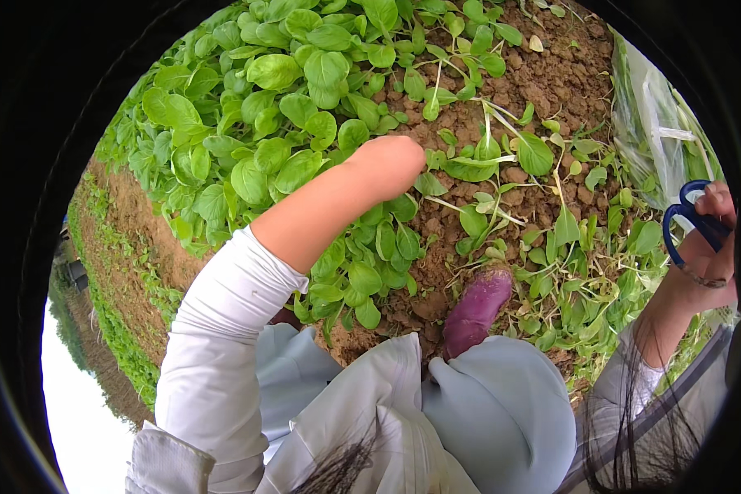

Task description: The person uses shears to cut leafy green vegetables from the ground in a garden. They gather the cut vegetables into a bunch in their left hand and place them into a plastic bag.

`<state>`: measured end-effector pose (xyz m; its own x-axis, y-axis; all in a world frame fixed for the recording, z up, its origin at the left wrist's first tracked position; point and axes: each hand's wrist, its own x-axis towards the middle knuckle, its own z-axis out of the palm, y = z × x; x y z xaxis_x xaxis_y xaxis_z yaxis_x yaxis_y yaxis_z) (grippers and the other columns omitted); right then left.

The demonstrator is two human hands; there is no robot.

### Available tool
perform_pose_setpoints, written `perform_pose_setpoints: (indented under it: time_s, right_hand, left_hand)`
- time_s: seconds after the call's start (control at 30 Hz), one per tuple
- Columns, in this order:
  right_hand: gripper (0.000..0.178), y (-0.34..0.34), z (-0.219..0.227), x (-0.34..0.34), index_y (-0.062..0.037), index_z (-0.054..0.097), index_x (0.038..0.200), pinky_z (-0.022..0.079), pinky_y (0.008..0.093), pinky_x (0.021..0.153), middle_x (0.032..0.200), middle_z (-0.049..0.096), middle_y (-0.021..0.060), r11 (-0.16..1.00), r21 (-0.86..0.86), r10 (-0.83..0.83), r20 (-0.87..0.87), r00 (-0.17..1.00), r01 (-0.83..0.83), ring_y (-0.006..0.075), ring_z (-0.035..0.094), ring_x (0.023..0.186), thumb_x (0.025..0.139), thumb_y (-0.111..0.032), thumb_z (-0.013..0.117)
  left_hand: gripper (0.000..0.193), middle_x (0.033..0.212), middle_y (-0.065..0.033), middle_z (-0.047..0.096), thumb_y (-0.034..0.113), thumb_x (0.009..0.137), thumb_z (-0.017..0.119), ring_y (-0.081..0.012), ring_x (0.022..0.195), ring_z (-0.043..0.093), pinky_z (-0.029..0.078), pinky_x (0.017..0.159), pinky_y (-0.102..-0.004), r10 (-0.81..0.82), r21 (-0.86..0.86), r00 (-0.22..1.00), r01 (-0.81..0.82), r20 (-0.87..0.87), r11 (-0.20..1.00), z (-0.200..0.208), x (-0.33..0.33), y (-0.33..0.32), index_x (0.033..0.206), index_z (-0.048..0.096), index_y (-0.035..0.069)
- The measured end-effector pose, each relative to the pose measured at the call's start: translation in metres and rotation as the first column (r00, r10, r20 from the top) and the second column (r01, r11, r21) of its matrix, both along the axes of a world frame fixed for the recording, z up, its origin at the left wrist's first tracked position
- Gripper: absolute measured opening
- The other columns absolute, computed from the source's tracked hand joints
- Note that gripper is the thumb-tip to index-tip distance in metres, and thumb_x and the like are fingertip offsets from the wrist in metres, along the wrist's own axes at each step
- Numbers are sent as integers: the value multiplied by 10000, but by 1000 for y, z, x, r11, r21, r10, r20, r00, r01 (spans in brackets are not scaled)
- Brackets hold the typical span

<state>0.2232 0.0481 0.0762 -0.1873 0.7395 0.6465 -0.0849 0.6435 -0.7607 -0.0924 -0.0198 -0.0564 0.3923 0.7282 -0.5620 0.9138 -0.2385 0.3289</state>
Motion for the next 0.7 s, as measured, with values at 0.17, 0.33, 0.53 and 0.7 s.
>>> perform_pose_setpoints:
  time_s: [0.17,0.33,0.53,0.7]
  right_hand:
    - [192,-16,-80,-87,18,533,945,474,202,593,794,607,86,888,-460,-19,-32,999,2,138,607,710,783,-25,626]
    - [183,-29,-104,-118,-6,525,895,480,228,653,766,587,42,675,-734,129,18,991,-74,110,600,721,770,-60,646]
    - [175,-57,-132,-135,-36,531,875,460,216,632,773,578,13,470,-883,208,105,972,-5,74,559,684,762,-82,656]
    - [249,-80,-136,-130,-44,532,927,443,224,610,734,571,0,375,-924,376,78,923,-74,71,537,680,753,-150,674]
  left_hand:
    - [183,843,-166,612,113,666,654,-319,800,600,498,674,-387,-101,-301,939,-2,-328,954,-24,-27,-16,809,619,4]
    - [132,880,-123,621,84,709,588,-275,851,597,490,701,-355,-146,-340,898,-5,-415,940,-23,-38,-40,822,641,41]
    - [89,806,-74,627,69,692,572,-226,814,595,454,703,-321,-230,-209,825,139,-516,968,-39,-18,-52,742,645,80]
    - [85,762,-91,609,103,728,558,-233,811,576,444,731,-329,-39,3,886,46,-461,999,-17,-34,-56,706,631,65]
